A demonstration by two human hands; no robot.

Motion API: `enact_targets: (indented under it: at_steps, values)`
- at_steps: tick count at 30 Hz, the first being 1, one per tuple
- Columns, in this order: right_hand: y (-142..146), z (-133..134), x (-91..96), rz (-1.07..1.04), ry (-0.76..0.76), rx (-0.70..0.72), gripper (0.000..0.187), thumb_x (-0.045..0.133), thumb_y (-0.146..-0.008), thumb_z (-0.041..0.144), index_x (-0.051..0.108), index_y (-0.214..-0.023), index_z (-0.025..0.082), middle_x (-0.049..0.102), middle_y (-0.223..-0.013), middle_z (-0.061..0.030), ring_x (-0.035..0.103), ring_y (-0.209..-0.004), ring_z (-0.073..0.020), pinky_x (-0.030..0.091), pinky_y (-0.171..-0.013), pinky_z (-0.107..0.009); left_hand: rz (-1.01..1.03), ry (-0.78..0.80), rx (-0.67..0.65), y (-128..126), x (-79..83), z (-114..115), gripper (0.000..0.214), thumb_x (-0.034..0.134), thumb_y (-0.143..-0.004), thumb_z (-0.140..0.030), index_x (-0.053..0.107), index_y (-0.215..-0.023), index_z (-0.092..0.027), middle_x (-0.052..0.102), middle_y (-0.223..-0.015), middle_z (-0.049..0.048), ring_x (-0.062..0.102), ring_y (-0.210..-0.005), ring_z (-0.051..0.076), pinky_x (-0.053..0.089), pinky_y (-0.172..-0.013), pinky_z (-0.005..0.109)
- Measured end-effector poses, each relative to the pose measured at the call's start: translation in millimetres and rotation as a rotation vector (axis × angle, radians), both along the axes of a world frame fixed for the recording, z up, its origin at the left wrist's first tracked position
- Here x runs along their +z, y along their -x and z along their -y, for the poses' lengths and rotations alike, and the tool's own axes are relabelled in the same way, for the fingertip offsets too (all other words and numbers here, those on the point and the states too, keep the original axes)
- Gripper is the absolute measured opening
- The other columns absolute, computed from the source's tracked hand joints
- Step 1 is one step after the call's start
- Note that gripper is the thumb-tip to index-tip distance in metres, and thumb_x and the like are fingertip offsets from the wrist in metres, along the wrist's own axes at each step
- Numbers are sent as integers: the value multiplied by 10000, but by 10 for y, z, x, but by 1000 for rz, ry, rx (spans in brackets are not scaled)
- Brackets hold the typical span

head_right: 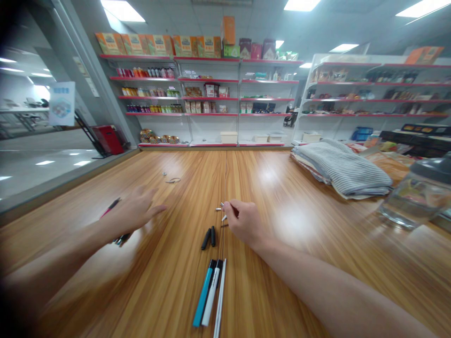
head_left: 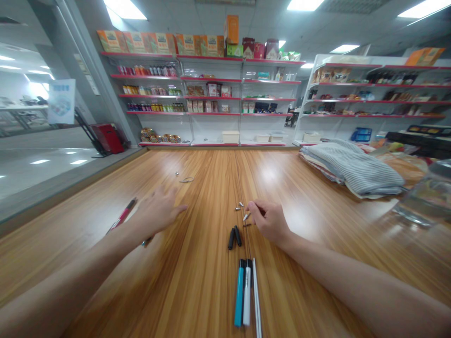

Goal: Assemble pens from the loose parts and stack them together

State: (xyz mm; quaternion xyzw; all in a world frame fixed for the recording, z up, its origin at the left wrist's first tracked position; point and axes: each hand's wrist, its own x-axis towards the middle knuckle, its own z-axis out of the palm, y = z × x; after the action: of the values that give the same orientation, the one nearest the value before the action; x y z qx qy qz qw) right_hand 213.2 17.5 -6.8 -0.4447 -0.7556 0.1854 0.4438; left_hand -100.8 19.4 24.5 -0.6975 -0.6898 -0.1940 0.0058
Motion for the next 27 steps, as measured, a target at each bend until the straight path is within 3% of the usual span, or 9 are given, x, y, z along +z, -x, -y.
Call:
enact_targets:
  at_steps: [2,5,6,8,12,16,23,27]
  values:
    - [-1,-1,4,-1,-1,1,377,425,-939,379,661,-762,146,529,-510,12,486,-450,-93,359,-473,-196,-25,-111,-415,-386,120,230,294,471,-875,-368,563,-1075,-172,531,-1112,129,544,-1011,271,420,-902,414]
    - [-6,3,12,1,-12,0,376,425,-939,382,661,-767,146,527,-509,10,481,-451,-94,353,-468,-199,-75,-129,-1016,-871,183,609,144,452,-859,-151,556,-949,-193,562,-960,76,538,-840,176,439,-745,301]
    - [-7,6,14,3,-15,0,379,420,-941,382,663,-768,146,522,-502,11,475,-448,-94,350,-466,-200,-134,-124,-1163,-978,170,713,151,489,-819,-116,552,-932,-195,571,-917,73,525,-795,176,430,-705,307]
    - [-9,13,15,14,-18,12,388,406,-946,376,661,-765,146,511,-493,14,462,-444,-93,346,-468,-204,-156,-116,-1327,-1101,109,854,200,605,-739,-166,541,-927,-193,581,-903,84,510,-750,187,424,-645,323]
    - [-13,40,24,78,-31,115,351,419,-938,348,651,-765,149,520,-517,14,448,-463,-88,332,-479,-208,-160,-70,-1342,-1109,3,889,283,647,-656,-191,536,-916,-200,574,-953,83,511,-751,193,423,-621,336]
    - [-16,74,42,166,-77,238,302,462,-907,316,624,-712,152,515,-549,19,432,-487,-81,327,-497,-206,-171,-26,-1334,-1053,16,830,303,627,-633,-155,542,-921,-198,566,-981,84,514,-758,193,426,-638,337]
    - [-27,26,29,104,-42,153,282,472,-900,314,643,-750,148,550,-572,7,445,-492,-86,332,-495,-208,-132,-56,-1360,-1045,20,808,264,627,-669,-137,498,-891,-198,593,-906,80,511,-747,203,405,-614,346]
    - [-84,-52,18,67,1,200,189,514,-854,264,656,-808,149,532,-572,19,435,-486,-83,325,-477,-199,-28,-98,-1299,-1025,-13,778,167,521,-760,-107,485,-901,-188,586,-790,74,491,-714,196,398,-635,336]
